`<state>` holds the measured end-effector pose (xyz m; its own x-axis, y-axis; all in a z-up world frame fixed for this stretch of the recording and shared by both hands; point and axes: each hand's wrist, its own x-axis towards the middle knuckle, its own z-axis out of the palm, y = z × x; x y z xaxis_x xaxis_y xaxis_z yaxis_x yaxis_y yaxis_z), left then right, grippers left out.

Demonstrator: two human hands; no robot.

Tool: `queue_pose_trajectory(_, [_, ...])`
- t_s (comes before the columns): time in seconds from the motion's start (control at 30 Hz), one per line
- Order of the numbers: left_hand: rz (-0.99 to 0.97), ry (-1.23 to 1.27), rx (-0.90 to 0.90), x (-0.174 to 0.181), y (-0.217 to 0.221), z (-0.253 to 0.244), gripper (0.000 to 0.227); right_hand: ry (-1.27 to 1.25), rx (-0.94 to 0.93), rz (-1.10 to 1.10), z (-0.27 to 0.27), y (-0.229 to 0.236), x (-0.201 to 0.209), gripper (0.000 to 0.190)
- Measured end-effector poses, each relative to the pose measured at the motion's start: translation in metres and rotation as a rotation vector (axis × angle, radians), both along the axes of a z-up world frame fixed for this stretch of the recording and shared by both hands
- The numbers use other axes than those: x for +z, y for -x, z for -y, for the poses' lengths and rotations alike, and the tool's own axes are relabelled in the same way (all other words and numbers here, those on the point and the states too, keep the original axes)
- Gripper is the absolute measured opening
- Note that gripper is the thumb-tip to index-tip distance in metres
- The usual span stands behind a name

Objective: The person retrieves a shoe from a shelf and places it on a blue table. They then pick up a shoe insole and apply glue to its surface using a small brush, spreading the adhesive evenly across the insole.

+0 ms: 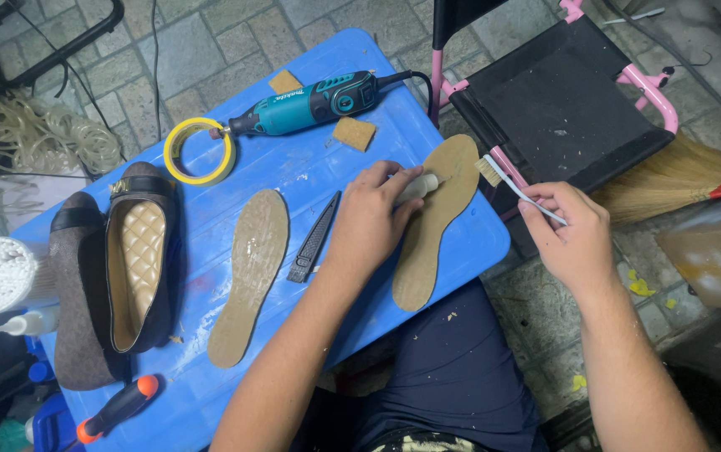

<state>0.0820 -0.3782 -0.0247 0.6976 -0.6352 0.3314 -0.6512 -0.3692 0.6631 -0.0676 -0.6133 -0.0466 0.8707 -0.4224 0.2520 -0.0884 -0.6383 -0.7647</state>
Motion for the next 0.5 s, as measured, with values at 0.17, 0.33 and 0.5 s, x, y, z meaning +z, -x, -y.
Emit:
queue_pose_trajectory(0.17, [0.058,0.018,0.011,0.001,-0.001,0.004,0.039,0.009,0.006,0.008,0.001,-0.002,0.002,0.016])
queue_pose_trajectory(0.33, [0.05,-0.014,0.002,0.009,0.018,-0.013,0.039,0.042,0.022,0.007,0.002,-0.001,0.002,0.016])
queue_pose_trajectory(0.5, [-0.035,-0.047,0.025,0.019,0.04,-0.036,0.036,0.027,0.047,-0.003,-0.001,0.0,0.003,0.018])
